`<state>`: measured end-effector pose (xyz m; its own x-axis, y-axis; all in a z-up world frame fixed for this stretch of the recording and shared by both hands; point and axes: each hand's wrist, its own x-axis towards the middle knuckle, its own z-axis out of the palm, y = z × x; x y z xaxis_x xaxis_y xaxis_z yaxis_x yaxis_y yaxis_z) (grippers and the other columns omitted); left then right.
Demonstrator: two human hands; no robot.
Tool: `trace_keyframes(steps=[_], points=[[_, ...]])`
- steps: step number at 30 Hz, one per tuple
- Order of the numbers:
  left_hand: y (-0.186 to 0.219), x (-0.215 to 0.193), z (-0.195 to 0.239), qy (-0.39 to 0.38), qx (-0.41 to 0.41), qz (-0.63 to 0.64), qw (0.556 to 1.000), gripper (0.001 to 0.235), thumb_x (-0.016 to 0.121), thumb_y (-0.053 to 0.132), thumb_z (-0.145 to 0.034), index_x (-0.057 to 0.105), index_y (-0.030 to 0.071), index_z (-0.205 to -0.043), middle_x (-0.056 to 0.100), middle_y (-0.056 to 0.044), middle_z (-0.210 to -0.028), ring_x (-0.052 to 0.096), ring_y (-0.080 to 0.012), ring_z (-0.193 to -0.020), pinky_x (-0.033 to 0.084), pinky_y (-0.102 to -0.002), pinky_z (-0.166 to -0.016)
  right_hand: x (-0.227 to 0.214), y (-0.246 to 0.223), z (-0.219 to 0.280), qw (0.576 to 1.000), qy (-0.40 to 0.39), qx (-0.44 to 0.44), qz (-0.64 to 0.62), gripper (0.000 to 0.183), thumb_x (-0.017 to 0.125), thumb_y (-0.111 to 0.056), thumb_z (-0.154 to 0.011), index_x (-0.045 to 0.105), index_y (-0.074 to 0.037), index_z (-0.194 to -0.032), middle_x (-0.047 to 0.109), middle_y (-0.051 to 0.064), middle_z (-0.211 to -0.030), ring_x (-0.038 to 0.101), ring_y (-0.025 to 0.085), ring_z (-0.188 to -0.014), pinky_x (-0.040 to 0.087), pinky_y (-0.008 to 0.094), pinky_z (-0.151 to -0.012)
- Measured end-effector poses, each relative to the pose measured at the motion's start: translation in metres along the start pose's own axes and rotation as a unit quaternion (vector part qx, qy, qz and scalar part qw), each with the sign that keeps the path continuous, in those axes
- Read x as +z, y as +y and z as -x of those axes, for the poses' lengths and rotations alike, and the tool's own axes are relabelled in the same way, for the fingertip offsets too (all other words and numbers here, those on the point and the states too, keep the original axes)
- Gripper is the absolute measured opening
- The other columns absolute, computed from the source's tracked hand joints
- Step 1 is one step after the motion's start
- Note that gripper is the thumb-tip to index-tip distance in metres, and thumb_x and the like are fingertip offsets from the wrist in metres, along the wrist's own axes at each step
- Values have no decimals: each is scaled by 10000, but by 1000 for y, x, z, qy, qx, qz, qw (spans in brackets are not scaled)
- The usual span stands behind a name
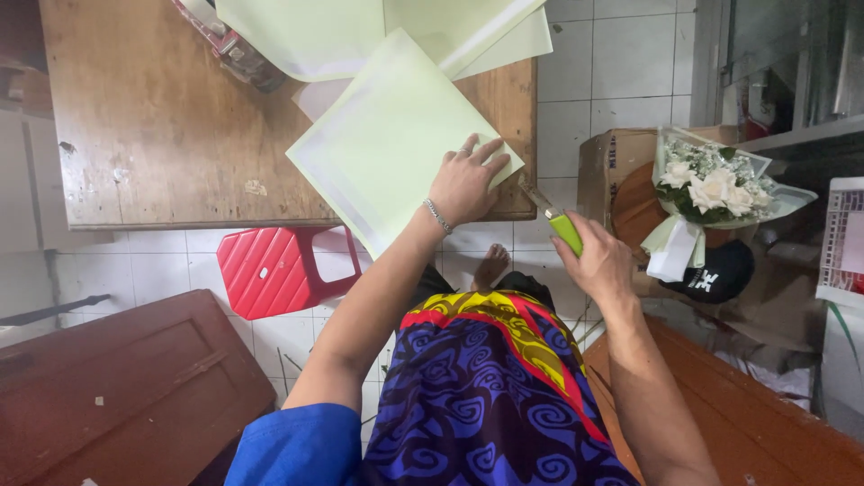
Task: Cutting and folding sheets of light green wrapping paper for floral arrangements using a utility knife and tape.
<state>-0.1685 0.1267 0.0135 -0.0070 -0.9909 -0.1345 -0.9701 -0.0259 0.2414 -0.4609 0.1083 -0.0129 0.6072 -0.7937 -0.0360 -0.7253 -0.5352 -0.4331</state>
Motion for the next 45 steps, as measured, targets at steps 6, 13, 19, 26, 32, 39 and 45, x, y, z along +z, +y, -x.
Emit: trace_keyframes(steps=[6, 13, 19, 26, 32, 39, 45], points=[[-10, 2, 0, 0, 17, 0, 1000, 398, 736, 277, -882, 715, 304, -1278, 611, 48, -1430, 532, -335, -1375, 572, -482, -953, -10, -7, -1, 1000, 0, -11, -24, 481, 687, -400, -943, 659, -156, -1356, 713, 126, -960, 741, 372, -793, 580, 476, -607], [-8, -4, 1, 15, 25, -2, 1000, 400, 740, 325, -879, 719, 303, -1278, 637, 32, -1400, 556, -355, -1349, 575, -486, -954, -9, -12, -8, 999, 2, -29, 18, 515, 674, -433, -933, 631, -180, -1378, 702, 132, -958, 744, 365, -780, 593, 477, -612], [-8, 0, -1, 27, 24, -7, 999, 408, 759, 319, -855, 724, 303, -1262, 639, 29, -1384, 576, -358, -1326, 581, -477, -941, -8, -12, -13, 999, 0, -41, 24, 478, 671, -411, -947, 646, -173, -1360, 698, 116, -946, 743, 368, -748, 595, 472, -606], [-9, 5, 1, 41, 28, -5, 999, 381, 767, 325, -851, 738, 323, -1231, 647, 32, -1367, 581, -362, -1320, 580, -479, -932, -2, -3, -7, 998, -7, -50, 45, 497, 678, -435, -920, 636, -189, -1349, 681, 118, -934, 737, 382, -746, 599, 502, -628], [-5, -6, 7, 38, 35, -22, 998, 394, 768, 340, -855, 728, 361, -1246, 598, 30, -1411, 542, -375, -1352, 558, -486, -960, -3, -11, -21, 999, -4, -24, 37, 455, 664, -407, -959, 657, -155, -1337, 687, 118, -923, 743, 366, -755, 588, 471, -612], [-2, -5, 9, -9, 31, -56, 998, 585, 730, 391, -917, 518, 436, -1461, 408, 4, -1456, 413, -343, -1408, 475, -511, -1021, -12, -12, -27, 999, -21, -6, 47, 457, 663, -404, -982, 653, -161, -1369, 696, 115, -929, 749, 345, -777, 579, 445, -610], [-2, 1, 4, 92, 55, -16, 994, 228, 609, 388, -1028, 710, 341, -1227, 460, -4, -1445, 365, -287, -1431, 326, -544, -1136, 3, -2, -27, 998, -26, 10, 54, 485, 653, -443, -950, 657, -218, -1379, 711, 119, -937, 752, 358, -822, 596, 476, -657]])
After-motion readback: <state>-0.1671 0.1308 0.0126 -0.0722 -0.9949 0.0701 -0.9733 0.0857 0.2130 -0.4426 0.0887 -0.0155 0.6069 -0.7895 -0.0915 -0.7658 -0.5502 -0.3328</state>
